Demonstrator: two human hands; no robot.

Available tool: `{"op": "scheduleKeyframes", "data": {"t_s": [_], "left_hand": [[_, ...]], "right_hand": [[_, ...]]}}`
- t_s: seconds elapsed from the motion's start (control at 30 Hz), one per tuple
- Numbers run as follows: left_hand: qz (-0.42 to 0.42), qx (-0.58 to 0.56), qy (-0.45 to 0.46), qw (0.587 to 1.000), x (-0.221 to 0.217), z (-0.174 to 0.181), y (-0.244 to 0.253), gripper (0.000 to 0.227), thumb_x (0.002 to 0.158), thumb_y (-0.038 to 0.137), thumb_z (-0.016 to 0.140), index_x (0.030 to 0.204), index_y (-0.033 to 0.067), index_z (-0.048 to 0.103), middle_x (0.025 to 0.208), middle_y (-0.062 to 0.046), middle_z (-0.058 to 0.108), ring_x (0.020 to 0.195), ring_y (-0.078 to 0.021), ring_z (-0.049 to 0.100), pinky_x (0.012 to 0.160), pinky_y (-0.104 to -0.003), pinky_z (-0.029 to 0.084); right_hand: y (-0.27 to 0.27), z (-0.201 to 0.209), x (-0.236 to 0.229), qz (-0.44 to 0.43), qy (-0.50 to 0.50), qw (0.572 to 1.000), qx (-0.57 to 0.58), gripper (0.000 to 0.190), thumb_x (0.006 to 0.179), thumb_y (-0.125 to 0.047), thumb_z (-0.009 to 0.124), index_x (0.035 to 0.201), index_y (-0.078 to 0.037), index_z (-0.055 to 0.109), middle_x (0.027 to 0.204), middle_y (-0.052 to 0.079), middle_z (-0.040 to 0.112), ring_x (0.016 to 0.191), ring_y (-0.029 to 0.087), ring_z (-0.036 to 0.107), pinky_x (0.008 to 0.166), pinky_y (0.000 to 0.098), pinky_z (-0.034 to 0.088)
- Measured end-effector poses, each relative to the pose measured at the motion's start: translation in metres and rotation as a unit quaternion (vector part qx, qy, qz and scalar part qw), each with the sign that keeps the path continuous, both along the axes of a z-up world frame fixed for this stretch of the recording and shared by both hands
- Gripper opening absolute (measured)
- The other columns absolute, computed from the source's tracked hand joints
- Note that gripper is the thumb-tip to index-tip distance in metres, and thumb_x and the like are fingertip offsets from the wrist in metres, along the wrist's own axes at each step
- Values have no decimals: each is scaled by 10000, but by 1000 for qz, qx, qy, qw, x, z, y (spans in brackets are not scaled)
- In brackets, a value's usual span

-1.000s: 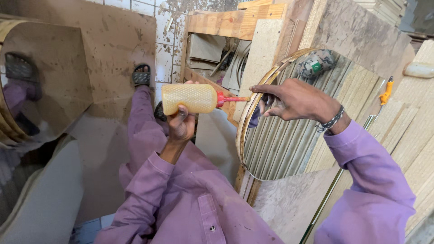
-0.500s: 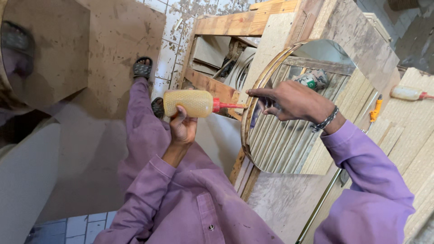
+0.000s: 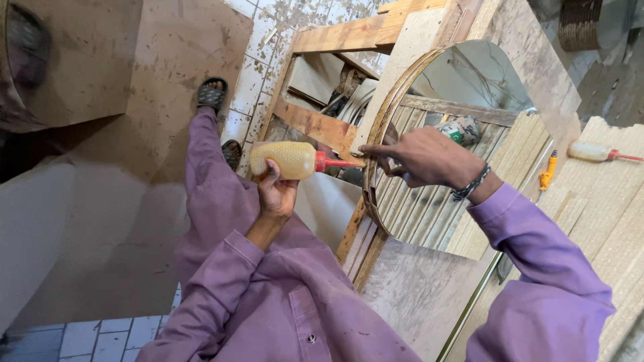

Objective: The person applies glue from a squeeze bottle along the edges of a wooden frame surrounding a mirror. They repeatedly squeeze the bottle and spread the glue with a finger while repositioning the frame on a workbench.

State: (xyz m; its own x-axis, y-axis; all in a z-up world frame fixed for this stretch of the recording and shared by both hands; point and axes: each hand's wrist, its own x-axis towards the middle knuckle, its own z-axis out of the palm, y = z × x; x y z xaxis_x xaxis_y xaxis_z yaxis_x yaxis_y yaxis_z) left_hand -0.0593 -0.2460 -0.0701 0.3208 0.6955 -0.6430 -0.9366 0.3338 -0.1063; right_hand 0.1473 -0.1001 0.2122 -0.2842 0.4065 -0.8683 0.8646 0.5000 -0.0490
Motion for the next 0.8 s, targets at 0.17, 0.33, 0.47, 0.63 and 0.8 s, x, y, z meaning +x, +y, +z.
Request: {"op": "scheduleKeyframes", "data": {"t_s": [0.17,0.33,0.47,0.63,0.8], "left_hand": [[-11,-5,-6,1000,0,2,-11,555,907,326,778,1358,90,558,1301,-65,633,1245,-277,595,1084,-509,495],[-51,-18,-19,998,-1,0,-16,613,902,374,765,1365,38,547,1309,-115,633,1275,-310,595,1109,-516,493],[-84,5,-32,996,-2,2,-20,663,895,416,755,1375,21,525,1313,-146,637,1283,-326,595,1116,-512,487],[-120,15,-14,993,-16,9,-15,690,886,439,760,1382,28,512,1321,-153,627,1287,-334,587,1110,-510,496],[-82,46,11,996,-24,23,13,751,851,464,806,1415,69,506,1342,-126,604,1278,-288,577,1064,-448,523]], "right_hand": [[-18,-1,-8,33,2,999,4,959,662,-62,713,1521,-378,428,605,93,582,503,315,606,437,457,465],[-34,-2,-10,23,4,1000,2,925,709,-68,708,1533,-346,391,617,96,592,501,315,613,424,451,470],[-46,-1,-15,9,-4,1000,-8,762,844,-128,708,1518,-347,428,606,107,598,501,311,616,429,459,471],[-62,-1,-11,-3,5,997,-77,791,786,-159,733,1497,-368,457,678,74,684,593,243,665,534,401,521],[-49,6,23,-301,203,925,-110,615,974,-177,648,1531,-330,436,781,61,768,589,191,722,614,323,599]]}}
